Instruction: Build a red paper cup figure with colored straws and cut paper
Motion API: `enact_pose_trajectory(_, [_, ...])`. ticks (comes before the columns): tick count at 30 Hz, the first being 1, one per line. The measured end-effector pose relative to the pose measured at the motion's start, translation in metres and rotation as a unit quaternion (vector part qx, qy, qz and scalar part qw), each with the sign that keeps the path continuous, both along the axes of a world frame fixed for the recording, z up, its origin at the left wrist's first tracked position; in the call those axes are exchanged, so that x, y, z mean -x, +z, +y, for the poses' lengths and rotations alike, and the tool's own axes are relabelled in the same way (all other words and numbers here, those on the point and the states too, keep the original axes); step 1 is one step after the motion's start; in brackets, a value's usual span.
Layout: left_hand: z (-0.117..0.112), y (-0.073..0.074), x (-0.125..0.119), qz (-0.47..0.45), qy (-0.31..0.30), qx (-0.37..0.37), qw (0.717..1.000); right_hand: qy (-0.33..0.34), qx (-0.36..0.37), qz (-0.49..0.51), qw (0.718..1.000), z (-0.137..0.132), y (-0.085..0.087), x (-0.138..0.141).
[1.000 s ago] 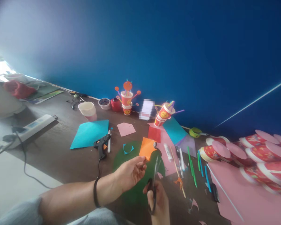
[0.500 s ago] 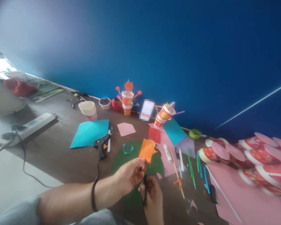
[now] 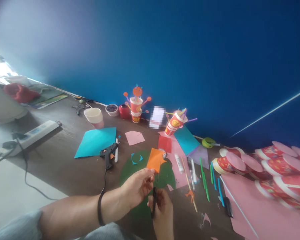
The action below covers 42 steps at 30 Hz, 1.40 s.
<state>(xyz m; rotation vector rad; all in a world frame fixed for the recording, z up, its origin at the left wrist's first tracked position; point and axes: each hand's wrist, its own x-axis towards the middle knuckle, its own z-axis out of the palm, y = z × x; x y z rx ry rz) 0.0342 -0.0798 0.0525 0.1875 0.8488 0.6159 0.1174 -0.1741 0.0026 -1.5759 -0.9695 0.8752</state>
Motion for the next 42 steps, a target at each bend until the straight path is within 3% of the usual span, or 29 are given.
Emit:
enact_pose_trajectory(7, [0.001,-0.009,-0.002,-0.013,0.01,-0.032,0.999,0.016,-0.018,0.03,0.999,-0.002,-0.006,0.001])
enact_pose_trajectory(15, [0.0,-0.004,0.0,0.011,0.013,-0.046,0.999,0.004,0.001,0.025,1.0,-0.004,-0.013,0.001])
enact_pose_trajectory(25, [-0.002,-0.002,-0.001,0.017,0.013,-0.034,0.999,-0.002,-0.015,0.028,0.999,-0.003,-0.009,0.004])
enact_pose_trajectory(35, [-0.002,0.001,0.001,0.027,0.001,-0.025,0.999,-0.003,0.008,-0.02,1.0,-0.003,-0.009,0.004])
enact_pose_trajectory(42, [-0.003,0.001,0.002,0.013,0.016,-0.031,0.999,0.0,0.023,0.0,1.0,-0.005,-0.012,0.005])
